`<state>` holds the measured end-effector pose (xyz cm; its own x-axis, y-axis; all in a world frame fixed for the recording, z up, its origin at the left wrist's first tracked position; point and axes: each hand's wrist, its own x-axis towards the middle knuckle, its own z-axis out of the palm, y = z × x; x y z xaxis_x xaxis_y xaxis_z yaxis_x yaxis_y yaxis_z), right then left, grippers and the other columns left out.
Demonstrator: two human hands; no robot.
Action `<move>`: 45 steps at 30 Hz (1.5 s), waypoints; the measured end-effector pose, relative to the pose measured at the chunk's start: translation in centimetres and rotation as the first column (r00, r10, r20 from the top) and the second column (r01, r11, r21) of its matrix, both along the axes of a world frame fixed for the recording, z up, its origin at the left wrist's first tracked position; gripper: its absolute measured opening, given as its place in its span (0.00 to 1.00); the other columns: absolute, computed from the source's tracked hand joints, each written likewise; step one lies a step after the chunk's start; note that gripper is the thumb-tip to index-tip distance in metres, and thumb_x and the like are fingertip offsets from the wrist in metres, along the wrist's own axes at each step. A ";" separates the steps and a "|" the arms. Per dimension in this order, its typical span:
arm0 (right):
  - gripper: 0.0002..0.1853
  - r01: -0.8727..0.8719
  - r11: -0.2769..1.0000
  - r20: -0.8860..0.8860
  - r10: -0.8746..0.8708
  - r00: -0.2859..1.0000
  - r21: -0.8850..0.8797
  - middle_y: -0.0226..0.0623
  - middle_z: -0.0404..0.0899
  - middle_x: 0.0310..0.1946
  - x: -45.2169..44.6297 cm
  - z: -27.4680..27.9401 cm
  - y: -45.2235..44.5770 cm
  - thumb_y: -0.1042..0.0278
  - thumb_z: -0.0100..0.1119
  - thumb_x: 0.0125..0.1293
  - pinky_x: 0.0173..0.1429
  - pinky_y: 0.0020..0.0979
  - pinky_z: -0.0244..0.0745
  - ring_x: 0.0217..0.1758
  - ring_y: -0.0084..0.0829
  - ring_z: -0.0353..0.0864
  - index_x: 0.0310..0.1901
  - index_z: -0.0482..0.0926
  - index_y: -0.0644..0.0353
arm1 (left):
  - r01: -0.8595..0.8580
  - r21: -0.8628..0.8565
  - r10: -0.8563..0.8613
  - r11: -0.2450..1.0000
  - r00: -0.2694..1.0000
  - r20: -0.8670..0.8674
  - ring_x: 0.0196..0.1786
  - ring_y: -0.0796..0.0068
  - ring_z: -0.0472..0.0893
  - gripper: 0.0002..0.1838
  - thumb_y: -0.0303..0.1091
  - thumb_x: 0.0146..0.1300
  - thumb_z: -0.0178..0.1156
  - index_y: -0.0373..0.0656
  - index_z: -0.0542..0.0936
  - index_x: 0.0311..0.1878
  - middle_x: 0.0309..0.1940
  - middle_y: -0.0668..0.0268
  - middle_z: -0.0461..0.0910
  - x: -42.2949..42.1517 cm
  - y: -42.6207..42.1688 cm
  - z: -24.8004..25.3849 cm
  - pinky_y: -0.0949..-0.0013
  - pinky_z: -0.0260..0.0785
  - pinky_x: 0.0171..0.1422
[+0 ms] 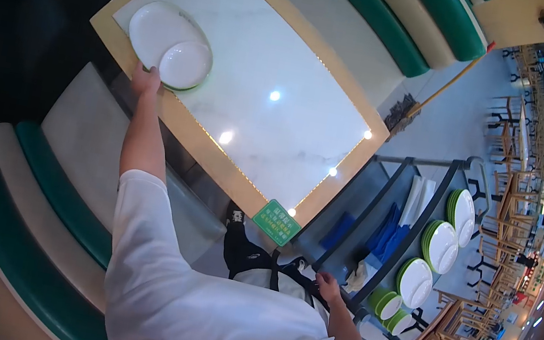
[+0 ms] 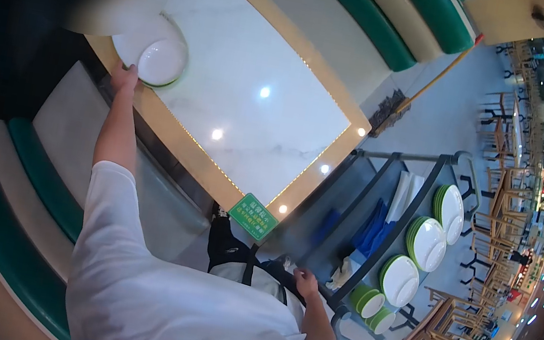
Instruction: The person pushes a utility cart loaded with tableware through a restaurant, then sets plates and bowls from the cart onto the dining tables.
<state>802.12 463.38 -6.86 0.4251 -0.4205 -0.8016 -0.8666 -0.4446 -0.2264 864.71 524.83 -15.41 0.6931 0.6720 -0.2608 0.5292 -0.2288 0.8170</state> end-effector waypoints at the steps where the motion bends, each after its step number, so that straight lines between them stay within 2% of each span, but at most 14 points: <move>1: 0.25 -0.055 0.998 -0.006 0.055 0.998 -0.030 0.44 0.91 0.43 0.7 1.3 0.7 0.45 0.62 0.72 0.57 0.38 0.81 0.48 0.38 0.90 0.56 0.86 0.59 | 0.106 0.231 -0.087 0.967 0.992 -0.094 0.49 0.53 0.90 0.29 0.37 0.64 0.65 0.47 0.79 0.69 0.52 0.49 0.88 0.1 0.4 0.4 0.53 0.86 0.52; 2: 0.23 -0.110 0.992 -0.014 0.109 0.994 -0.062 0.43 0.91 0.44 1.8 2.9 1.8 0.47 0.62 0.74 0.54 0.37 0.82 0.46 0.34 0.90 0.57 0.85 0.60 | 0.224 0.438 -0.148 0.871 0.968 -0.201 0.51 0.49 0.90 0.26 0.39 0.64 0.66 0.45 0.81 0.65 0.53 0.47 0.88 0.2 0.5 1.3 0.50 0.84 0.55; 11: 0.20 -0.173 0.983 0.143 0.164 0.976 0.057 0.40 0.91 0.37 0.2 2.0 1.1 0.52 0.60 0.74 0.50 0.35 0.83 0.41 0.31 0.91 0.53 0.87 0.59 | 0.301 0.397 -0.134 0.867 0.908 -0.396 0.63 0.42 0.83 0.23 0.46 0.61 0.66 0.45 0.87 0.56 0.58 0.48 0.86 0.1 1.3 1.6 0.48 0.76 0.68; 14: 0.21 -0.049 0.994 0.183 0.031 0.983 0.093 0.39 0.90 0.38 2.1 4.5 2.0 0.50 0.60 0.74 0.52 0.35 0.82 0.42 0.31 0.89 0.55 0.85 0.60 | 0.001 0.261 0.001 0.965 1.000 -0.006 0.64 0.39 0.81 0.38 0.58 0.70 0.64 0.30 0.76 0.67 0.65 0.39 0.79 -3.2 -1.2 -4.3 0.47 0.74 0.70; 15: 0.22 -0.024 0.996 0.224 0.004 0.975 0.090 0.39 0.90 0.40 1.6 3.8 1.7 0.49 0.61 0.75 0.52 0.35 0.82 0.44 0.31 0.89 0.56 0.84 0.59 | -0.068 -0.031 0.071 0.997 0.989 0.132 0.65 0.39 0.80 0.39 0.55 0.72 0.64 0.27 0.72 0.69 0.63 0.36 0.79 -5.3 -3.7 -4.2 0.47 0.73 0.71; 16: 0.23 0.004 0.989 0.225 -0.038 0.974 0.149 0.39 0.90 0.44 3.9 6.8 2.4 0.47 0.61 0.75 0.54 0.35 0.81 0.47 0.31 0.88 0.57 0.84 0.59 | -0.089 0.288 0.031 0.953 0.979 0.202 0.64 0.40 0.81 0.37 0.50 0.72 0.65 0.26 0.71 0.69 0.60 0.35 0.80 -7.8 -5.9 -6.8 0.48 0.73 0.71; 19: 0.25 -0.028 0.958 0.383 -0.088 0.920 0.286 0.46 0.87 0.54 6.8 13.0 1.7 0.51 0.61 0.76 0.63 0.39 0.79 0.58 0.40 0.86 0.63 0.80 0.62 | 0.136 0.343 -0.248 0.929 0.918 0.309 0.69 0.46 0.76 0.27 0.35 0.75 0.62 0.29 0.70 0.71 0.68 0.42 0.74 -21.2 -21.3 -0.5 0.52 0.69 0.75; 21: 0.24 -0.017 0.959 0.502 -0.134 0.854 0.284 0.45 0.87 0.54 7.8 18.8 0.6 0.52 0.61 0.76 0.63 0.39 0.79 0.57 0.40 0.87 0.63 0.80 0.62 | 0.362 0.028 -0.350 0.932 0.877 0.329 0.64 0.53 0.77 0.27 0.30 0.77 0.58 0.28 0.68 0.73 0.66 0.47 0.74 -29.0 -29.3 -3.8 0.56 0.70 0.71; 23: 0.24 -0.031 0.968 0.588 -0.126 0.799 0.250 0.45 0.87 0.54 6.8 25.1 -2.1 0.53 0.63 0.75 0.63 0.38 0.79 0.58 0.40 0.87 0.63 0.80 0.62 | 0.580 -0.062 -0.518 0.812 0.766 0.381 0.56 0.61 0.77 0.24 0.30 0.77 0.57 0.28 0.71 0.70 0.59 0.52 0.77 -37.2 -38.2 -3.3 0.58 0.71 0.64; 26: 0.21 -0.022 0.997 0.757 0.068 0.649 -0.071 0.44 0.87 0.54 2.6 33.1 -7.3 0.61 0.67 0.72 0.63 0.37 0.80 0.57 0.39 0.87 0.62 0.81 0.63 | 0.830 -0.242 -0.753 0.502 0.557 0.350 0.54 0.70 0.81 0.17 0.33 0.78 0.59 0.37 0.78 0.65 0.51 0.59 0.82 -45.1 -49.9 9.3 0.66 0.73 0.60; 29: 0.15 0.265 0.916 0.861 0.143 0.489 -0.302 0.39 0.89 0.45 -5.0 35.5 -16.3 0.70 0.66 0.71 0.56 0.32 0.81 0.48 0.29 0.87 0.56 0.84 0.65 | 0.870 -0.415 -0.770 0.268 0.452 0.450 0.46 0.76 0.82 0.17 0.34 0.77 0.62 0.39 0.79 0.64 0.44 0.64 0.85 -48.4 -58.9 11.5 0.71 0.75 0.53; 34: 0.17 0.638 0.765 0.941 -0.147 0.304 -0.087 0.39 0.89 0.40 -16.9 27.1 -36.5 0.62 0.66 0.74 0.52 0.29 0.80 0.42 0.25 0.86 0.56 0.84 0.66 | 0.977 -0.212 -0.953 0.002 0.066 0.296 0.34 0.78 0.85 0.28 0.41 0.72 0.69 0.37 0.76 0.68 0.33 0.63 0.87 -50.5 -72.3 18.0 0.72 0.77 0.42; 39: 0.34 0.583 0.643 0.605 -0.226 0.764 -0.497 0.51 0.89 0.44 -23.6 14.2 -46.9 0.41 0.64 0.71 0.56 0.45 0.81 0.48 0.51 0.89 0.64 0.79 0.65 | 0.984 -0.169 -0.996 -0.049 -0.062 -0.071 0.31 0.67 0.89 0.37 0.51 0.67 0.69 0.38 0.71 0.72 0.33 0.55 0.89 -53.0 -79.6 19.4 0.63 0.82 0.44; 45: 0.32 0.596 0.702 0.638 -0.260 0.724 -0.390 0.62 0.86 0.51 -23.3 9.4 -49.0 0.43 0.63 0.69 0.62 0.53 0.79 0.57 0.63 0.84 0.63 0.79 0.62 | 0.977 -0.197 -0.977 -0.081 -0.116 -0.177 0.27 0.67 0.88 0.27 0.38 0.74 0.60 0.38 0.70 0.71 0.32 0.55 0.89 -53.4 -81.7 20.4 0.63 0.82 0.33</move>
<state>778.79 414.36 2.57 0.3353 -0.9372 -0.0962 -0.8143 -0.2369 -0.5299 811.27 443.16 4.99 0.5294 -0.6805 -0.5066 -0.1392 -0.6587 0.7394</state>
